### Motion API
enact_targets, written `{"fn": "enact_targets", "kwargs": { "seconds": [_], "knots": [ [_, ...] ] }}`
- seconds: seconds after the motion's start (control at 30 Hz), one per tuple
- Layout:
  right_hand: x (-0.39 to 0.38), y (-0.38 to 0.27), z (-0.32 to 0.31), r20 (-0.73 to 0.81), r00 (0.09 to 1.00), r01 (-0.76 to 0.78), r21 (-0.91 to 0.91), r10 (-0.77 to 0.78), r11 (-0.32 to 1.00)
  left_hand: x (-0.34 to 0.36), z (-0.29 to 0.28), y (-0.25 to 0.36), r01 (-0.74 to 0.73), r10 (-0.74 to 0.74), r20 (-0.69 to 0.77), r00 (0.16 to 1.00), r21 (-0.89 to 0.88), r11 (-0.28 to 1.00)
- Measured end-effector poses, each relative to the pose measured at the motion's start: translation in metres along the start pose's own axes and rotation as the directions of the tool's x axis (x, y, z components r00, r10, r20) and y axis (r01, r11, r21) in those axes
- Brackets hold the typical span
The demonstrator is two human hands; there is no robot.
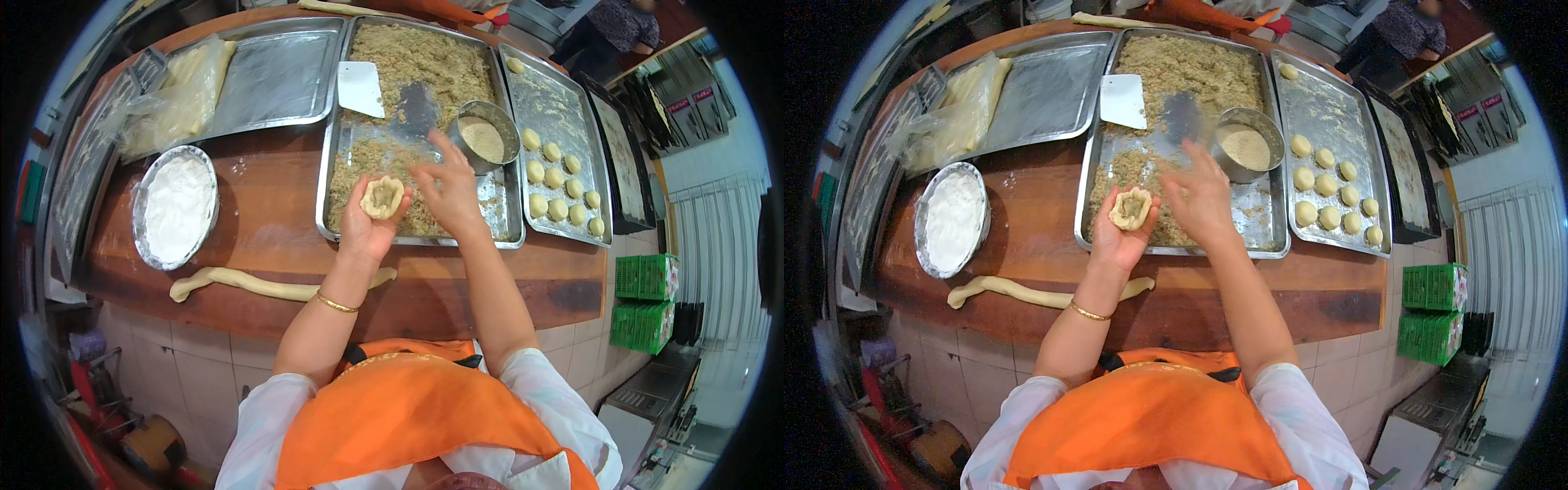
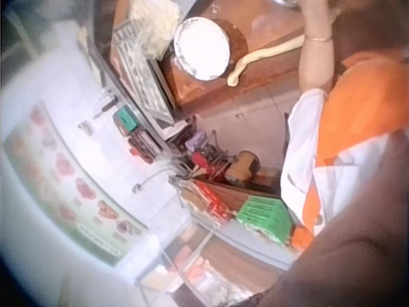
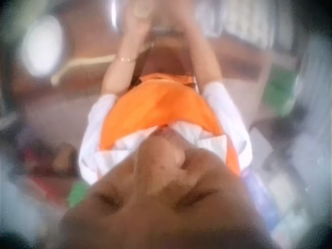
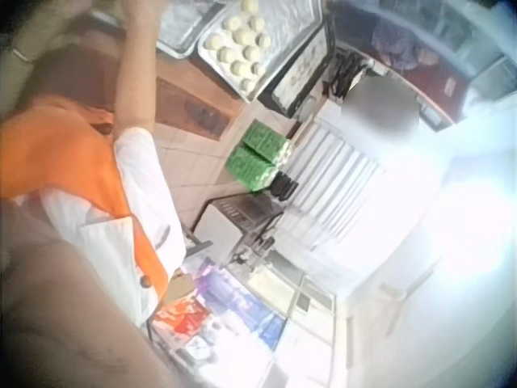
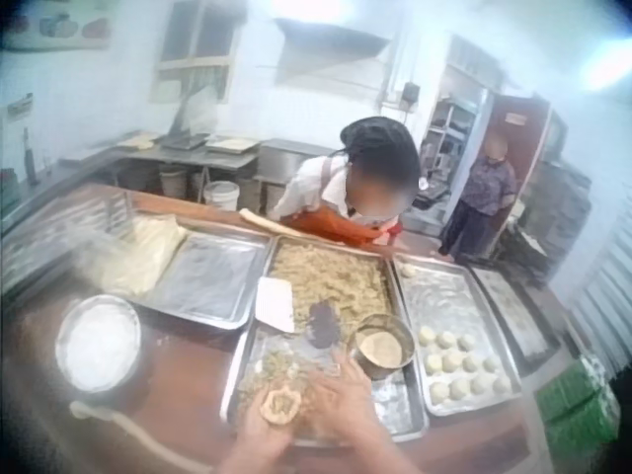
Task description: The person fills dough with a crumbly mixture and shapes it into rounds, placing them onto a metal tray.
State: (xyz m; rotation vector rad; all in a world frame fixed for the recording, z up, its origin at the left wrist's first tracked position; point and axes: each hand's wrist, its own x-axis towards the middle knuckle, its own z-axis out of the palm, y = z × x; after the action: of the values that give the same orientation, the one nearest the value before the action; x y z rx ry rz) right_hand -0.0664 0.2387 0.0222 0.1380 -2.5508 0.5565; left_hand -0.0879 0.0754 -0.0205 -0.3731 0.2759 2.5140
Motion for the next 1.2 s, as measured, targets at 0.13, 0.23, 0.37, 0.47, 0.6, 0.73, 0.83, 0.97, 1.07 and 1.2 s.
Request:
{"fn": "enact_targets", "kwargs": {
  "seconds": [0.13,0.23,0.37,0.47,0.6,0.73,0.83,0.97,1.07,1.2],
  "knots": [
    [-0.003,-0.017,-0.007,0.026,0.995,-0.096,0.355,0.092,0.930,0.005,-0.003,-0.005,-0.033,0.026,-0.145,0.989,-0.046,0.998],
    [-0.006,-0.044,-0.002,0.311,0.938,-0.333,0.673,0.156,0.661,0.004,-0.001,-0.011,-0.013,0.009,-0.144,0.990,-0.031,0.999],
    [-0.022,-0.043,0.017,0.426,0.893,-0.437,0.740,0.147,0.511,0.006,-0.006,-0.019,-0.090,0.098,-0.097,0.990,0.083,0.992],
    [-0.024,-0.049,0.016,0.407,0.902,-0.411,0.711,0.142,0.571,0.008,-0.012,-0.021,-0.098,0.102,-0.083,0.991,0.054,0.994],
    [-0.018,-0.046,0.008,0.416,0.891,-0.446,0.727,0.183,0.522,-0.008,0.017,-0.014,-0.062,0.061,0.011,0.998,0.102,0.993],
    [-0.013,-0.047,-0.011,0.551,0.814,-0.576,0.807,0.183,0.132,-0.024,0.029,-0.004,-0.104,0.060,0.175,0.983,0.257,0.961],
    [-0.015,-0.058,-0.010,0.500,0.852,-0.512,0.736,0.155,0.443,-0.018,0.010,-0.009,-0.152,0.087,0.212,0.974,0.317,0.936],
    [-0.021,-0.057,-0.005,0.501,0.849,-0.514,0.710,0.167,0.481,-0.018,0.005,-0.016,-0.164,0.126,0.137,0.982,0.318,0.934],
    [-0.020,-0.049,-0.001,0.516,0.843,-0.523,0.718,0.154,0.458,-0.016,0.003,-0.012,-0.090,0.048,0.174,0.984,0.245,0.965],
    [-0.011,-0.040,-0.014,0.618,0.770,-0.621,0.783,0.162,-0.036,-0.029,0.026,0.002,0.007,-0.079,0.285,0.955,0.246,0.969]
  ]
}}
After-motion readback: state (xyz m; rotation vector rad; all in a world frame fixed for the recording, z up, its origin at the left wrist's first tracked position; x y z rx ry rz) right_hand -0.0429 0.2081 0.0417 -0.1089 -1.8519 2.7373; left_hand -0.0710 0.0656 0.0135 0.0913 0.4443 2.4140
